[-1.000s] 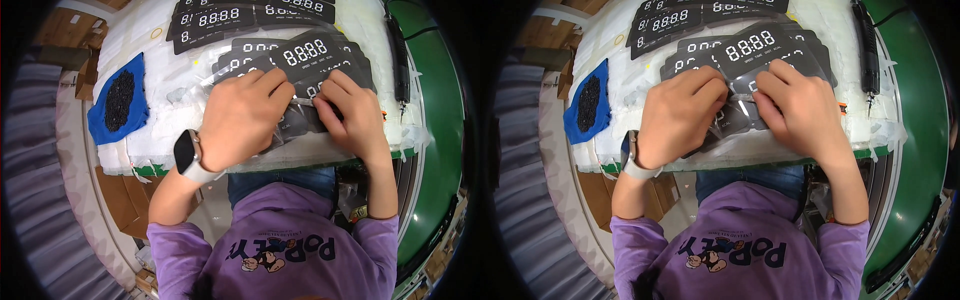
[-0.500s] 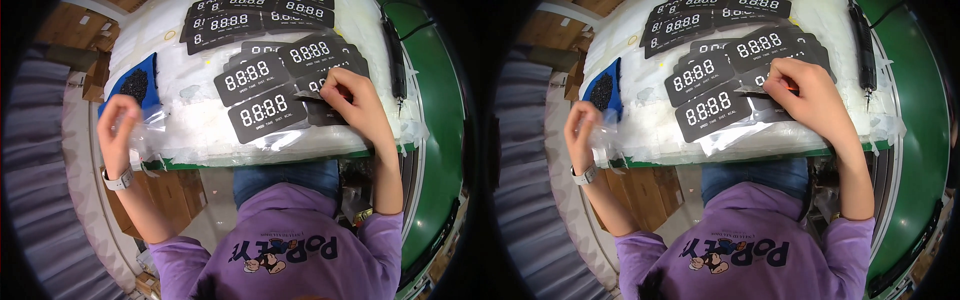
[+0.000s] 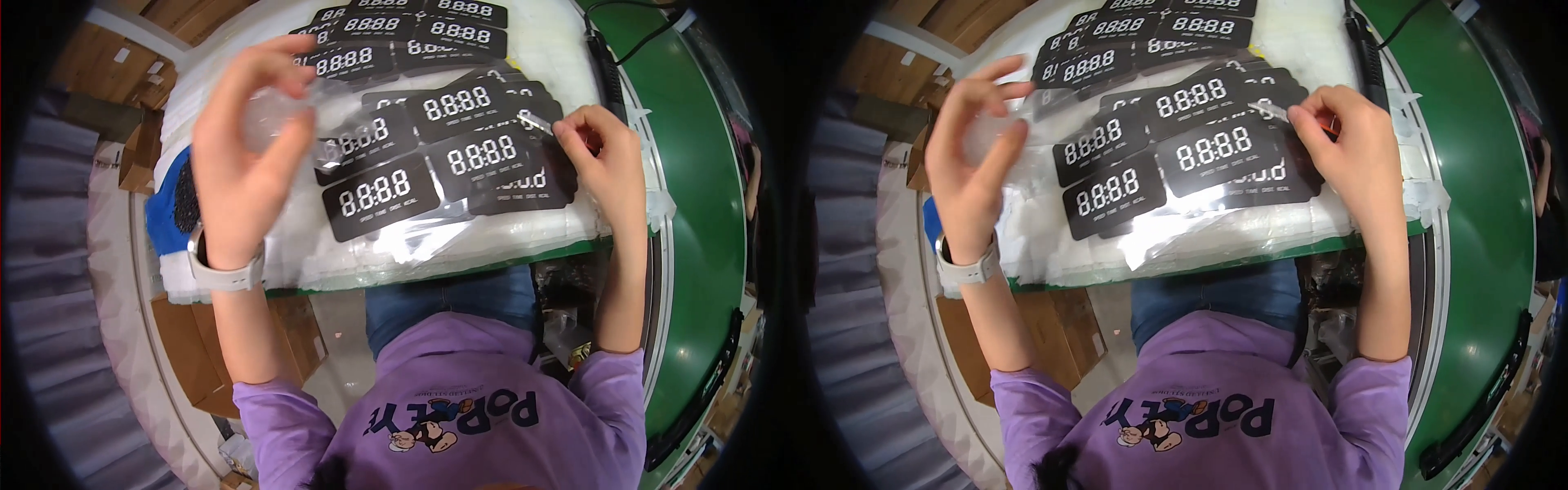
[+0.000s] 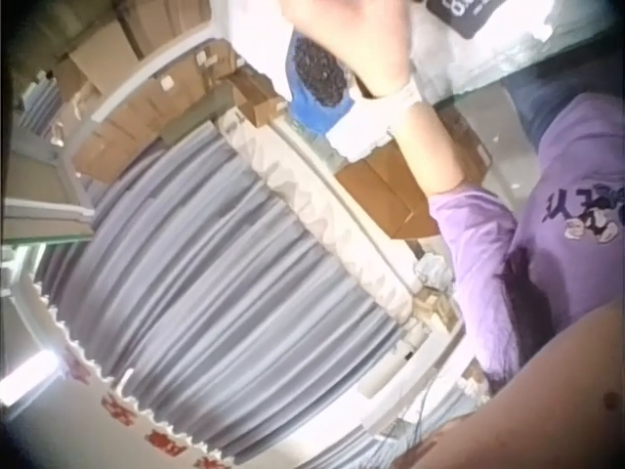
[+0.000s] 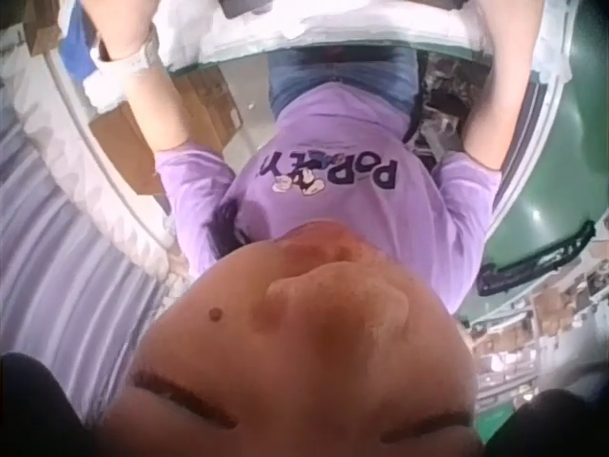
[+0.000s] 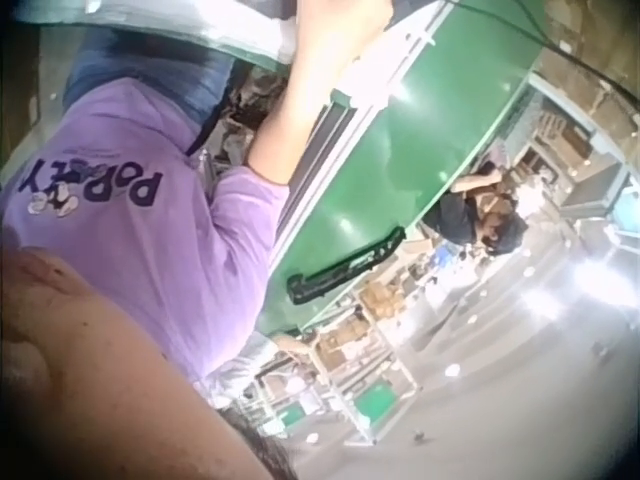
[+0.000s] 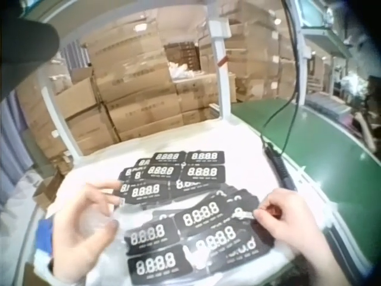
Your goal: Peeling off the protective plastic film from digital display panels using a small tool.
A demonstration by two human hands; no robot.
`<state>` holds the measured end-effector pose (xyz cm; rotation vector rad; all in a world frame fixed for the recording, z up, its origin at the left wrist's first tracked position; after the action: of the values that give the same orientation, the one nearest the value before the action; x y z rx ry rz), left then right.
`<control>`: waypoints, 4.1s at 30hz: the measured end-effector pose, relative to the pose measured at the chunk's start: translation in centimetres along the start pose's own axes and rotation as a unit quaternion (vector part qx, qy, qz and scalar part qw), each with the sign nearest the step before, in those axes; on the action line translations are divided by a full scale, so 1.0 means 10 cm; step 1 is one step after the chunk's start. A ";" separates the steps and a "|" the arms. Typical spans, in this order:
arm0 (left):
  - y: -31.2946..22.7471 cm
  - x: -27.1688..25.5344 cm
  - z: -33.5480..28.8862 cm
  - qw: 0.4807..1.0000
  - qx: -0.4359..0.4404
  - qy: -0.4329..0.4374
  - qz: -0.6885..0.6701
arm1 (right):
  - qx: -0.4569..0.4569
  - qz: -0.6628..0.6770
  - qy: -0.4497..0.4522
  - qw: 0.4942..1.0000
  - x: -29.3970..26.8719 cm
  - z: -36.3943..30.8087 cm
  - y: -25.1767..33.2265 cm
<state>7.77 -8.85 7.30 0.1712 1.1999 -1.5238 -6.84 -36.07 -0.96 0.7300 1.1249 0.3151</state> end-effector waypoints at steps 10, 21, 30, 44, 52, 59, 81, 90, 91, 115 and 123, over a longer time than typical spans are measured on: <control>-0.42 1.47 0.47 0.952 0.131 0.200 0.189 | -0.001 -0.110 -0.017 0.994 0.06 -0.10 -0.20; -0.25 1.73 0.43 0.968 0.086 0.145 0.184 | -0.069 -0.089 0.032 0.993 0.10 -0.09 -0.10; -0.34 1.84 0.54 0.969 0.141 0.166 0.119 | -0.164 -0.098 -0.004 0.982 0.06 -0.20 0.01; -0.20 1.92 0.48 0.943 0.180 0.254 0.115 | -0.173 -0.207 -0.126 0.955 0.29 -0.27 -0.07; -0.13 1.87 0.47 0.941 0.159 0.276 0.115 | -0.200 -0.223 -0.135 0.945 0.44 -0.19 -0.03; -0.42 1.70 0.35 0.923 0.249 0.226 0.188 | -0.225 -0.262 -0.154 0.926 0.58 -0.11 -0.01; -0.51 1.75 0.36 0.922 0.223 0.240 0.206 | -0.243 -0.250 -0.153 0.925 0.59 -0.12 0.00; -0.58 1.71 0.33 0.912 0.289 0.174 0.234 | -0.249 -0.229 -0.149 0.929 0.53 -0.18 0.05; -0.59 1.70 0.33 0.912 0.290 0.175 0.233 | -0.249 -0.229 -0.151 0.929 0.53 -0.19 0.04; -0.47 1.74 0.36 0.912 0.229 0.249 0.230 | -0.233 -0.240 -0.125 0.934 0.61 -0.11 0.00; -0.44 1.74 0.36 0.910 0.221 0.247 0.249 | -0.245 -0.242 -0.143 0.928 0.59 -0.12 0.03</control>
<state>-0.23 -23.56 -0.08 1.1390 1.0524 -1.2967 -5.41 -31.98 -5.17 0.0391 0.8614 0.0567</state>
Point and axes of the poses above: each hand's wrist, its own z-axis towards the middle knuckle, its own x-axis out of the palm, y = z × x, the point moved 9 cm from there along z, towards the middle knuckle, and after that the axes turned 9 degrees about y, right-handed, at the moved point
